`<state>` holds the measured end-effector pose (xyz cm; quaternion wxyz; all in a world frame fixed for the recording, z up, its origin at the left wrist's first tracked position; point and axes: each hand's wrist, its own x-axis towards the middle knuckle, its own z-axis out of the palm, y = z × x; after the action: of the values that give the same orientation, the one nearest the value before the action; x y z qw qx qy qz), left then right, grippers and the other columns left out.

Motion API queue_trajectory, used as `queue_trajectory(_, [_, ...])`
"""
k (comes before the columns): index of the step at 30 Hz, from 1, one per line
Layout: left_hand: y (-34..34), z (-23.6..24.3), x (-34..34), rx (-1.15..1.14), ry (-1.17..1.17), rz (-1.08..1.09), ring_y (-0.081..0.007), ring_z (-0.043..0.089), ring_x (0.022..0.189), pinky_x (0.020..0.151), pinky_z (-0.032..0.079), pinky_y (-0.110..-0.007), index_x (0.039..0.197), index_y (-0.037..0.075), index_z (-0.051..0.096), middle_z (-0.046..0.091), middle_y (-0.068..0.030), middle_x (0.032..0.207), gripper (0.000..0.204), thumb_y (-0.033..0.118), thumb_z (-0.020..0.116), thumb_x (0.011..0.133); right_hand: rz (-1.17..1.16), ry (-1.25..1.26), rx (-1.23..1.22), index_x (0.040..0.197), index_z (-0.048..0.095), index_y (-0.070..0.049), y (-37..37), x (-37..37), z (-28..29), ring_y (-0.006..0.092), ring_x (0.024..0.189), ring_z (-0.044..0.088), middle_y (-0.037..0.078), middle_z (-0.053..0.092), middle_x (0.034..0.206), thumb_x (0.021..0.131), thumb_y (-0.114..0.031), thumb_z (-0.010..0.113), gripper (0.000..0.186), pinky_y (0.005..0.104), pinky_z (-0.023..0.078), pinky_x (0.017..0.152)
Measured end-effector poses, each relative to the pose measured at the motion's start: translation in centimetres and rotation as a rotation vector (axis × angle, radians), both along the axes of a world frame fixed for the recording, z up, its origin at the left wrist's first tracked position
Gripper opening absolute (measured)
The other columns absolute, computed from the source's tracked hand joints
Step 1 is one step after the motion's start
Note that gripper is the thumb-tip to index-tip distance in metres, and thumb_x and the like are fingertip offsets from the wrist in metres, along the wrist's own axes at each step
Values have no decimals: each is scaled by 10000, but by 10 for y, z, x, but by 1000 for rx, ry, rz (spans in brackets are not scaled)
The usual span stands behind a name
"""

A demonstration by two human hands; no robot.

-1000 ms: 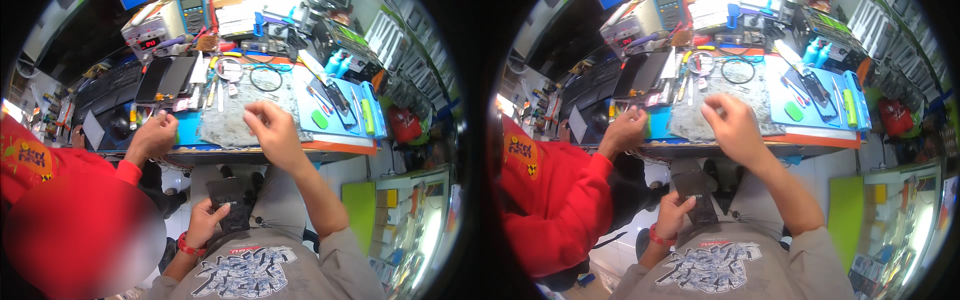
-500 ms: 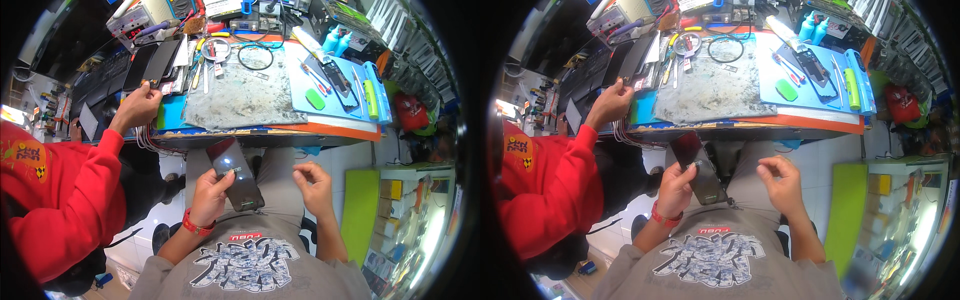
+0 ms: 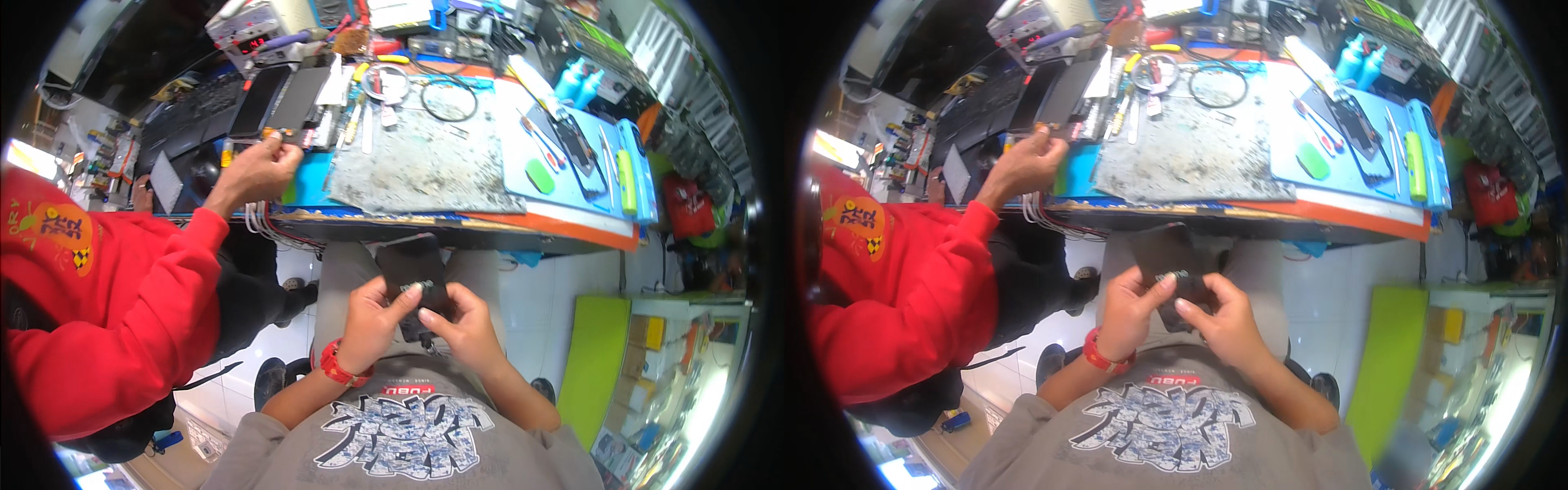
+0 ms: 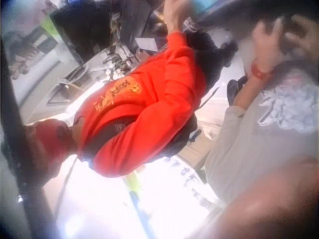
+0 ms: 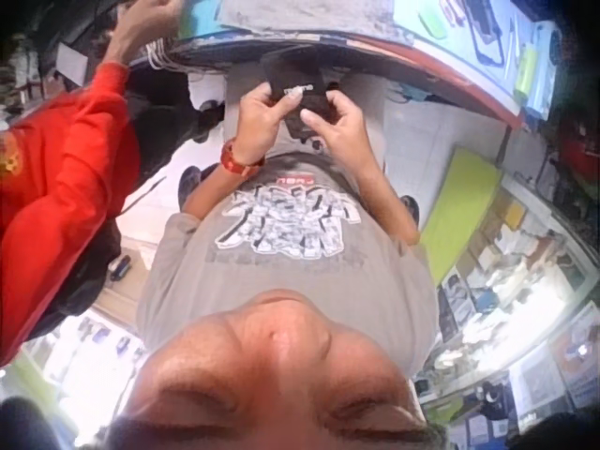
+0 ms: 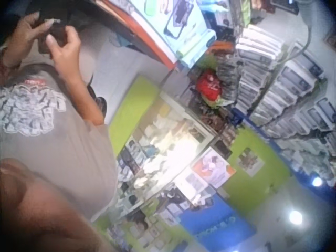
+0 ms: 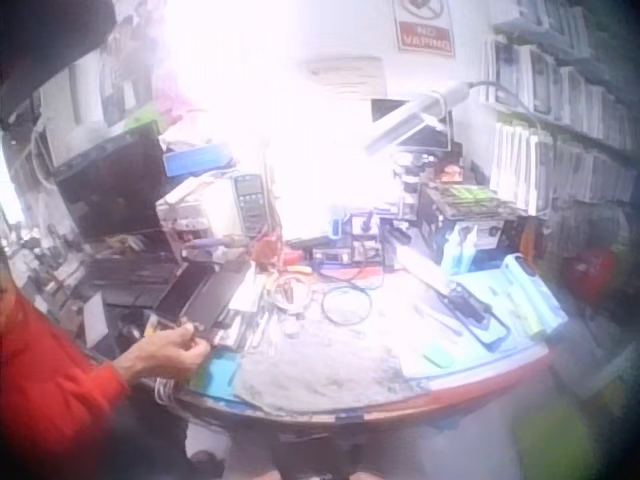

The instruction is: The person applies adhesive to a phone frame, handles a disassembled mobile phone, and shows a replacement screen component to another person.

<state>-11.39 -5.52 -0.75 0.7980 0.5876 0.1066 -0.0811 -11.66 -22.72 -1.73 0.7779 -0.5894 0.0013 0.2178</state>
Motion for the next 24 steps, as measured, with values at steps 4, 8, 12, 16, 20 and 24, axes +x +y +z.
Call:
queue_trajectory(4, [-2, 2, -2, -37, 46, -77, -59, 632, 875, 754, 540, -248, 1095, -28, 698, 725, -30, 993, 204, 130, 711, 967, -88, 125, -13, 1095, 650, 16, -2, -1, 15, 136, 946, 666, 70, 709, 1021, 885, -33, 758, 241, 298, 544, 841])
queue_trajectory(8, [-2, -7, -2, -61, 74, -157, -55, 632, 880, 752, 542, -248, 1115, -34, 698, 723, -33, 997, 230, 142, 711, 967, -130, 63, 61, 1086, 650, 10, -6, -6, 0, 138, 938, 670, 76, 713, 1030, 885, -36, 759, 233, 309, 544, 849])
queue_trajectory(12, [9, -8, -2, -205, 30, -194, -75, 633, 988, 856, 528, -260, 1329, -12, 585, 694, -44, 1105, 401, 127, 705, 972, -94, 83, 59, 1054, 643, 9, -5, -3, -1, 140, 950, 668, 97, 715, 1051, 886, -48, 766, 216, 319, 543, 870])
queue_trajectory(16, [12, -12, -1, -363, -59, -176, -132, 620, 1105, 967, 503, -296, 1482, 12, 403, 641, -88, 1223, 579, 111, 682, 984, -137, 48, 83, 1071, 641, 13, -6, 2, 9, 139, 942, 668, 98, 715, 1059, 888, -47, 761, 227, 309, 542, 865])
queue_trajectory(20, [37, -27, 3, -160, -20, -200, -222, 628, 1167, 1031, 487, -365, 1473, 5, 425, 589, -129, 1343, 578, 304, 629, 1023, -244, -54, -45, 1115, 637, 25, -28, 14, 19, 145, 956, 669, 99, 714, 1066, 888, -38, 753, 262, 302, 536, 865])
queue_trajectory(24, [65, -72, -1, -63, 219, -64, -203, 665, 1051, 965, 528, -369, 1358, -9, 541, 651, -113, 1223, 477, 352, 578, 1048, -299, -227, -275, 1126, 650, 53, -47, 36, 40, 106, 895, 641, 72, 713, 1018, 895, -34, 739, 263, 277, 520, 817])
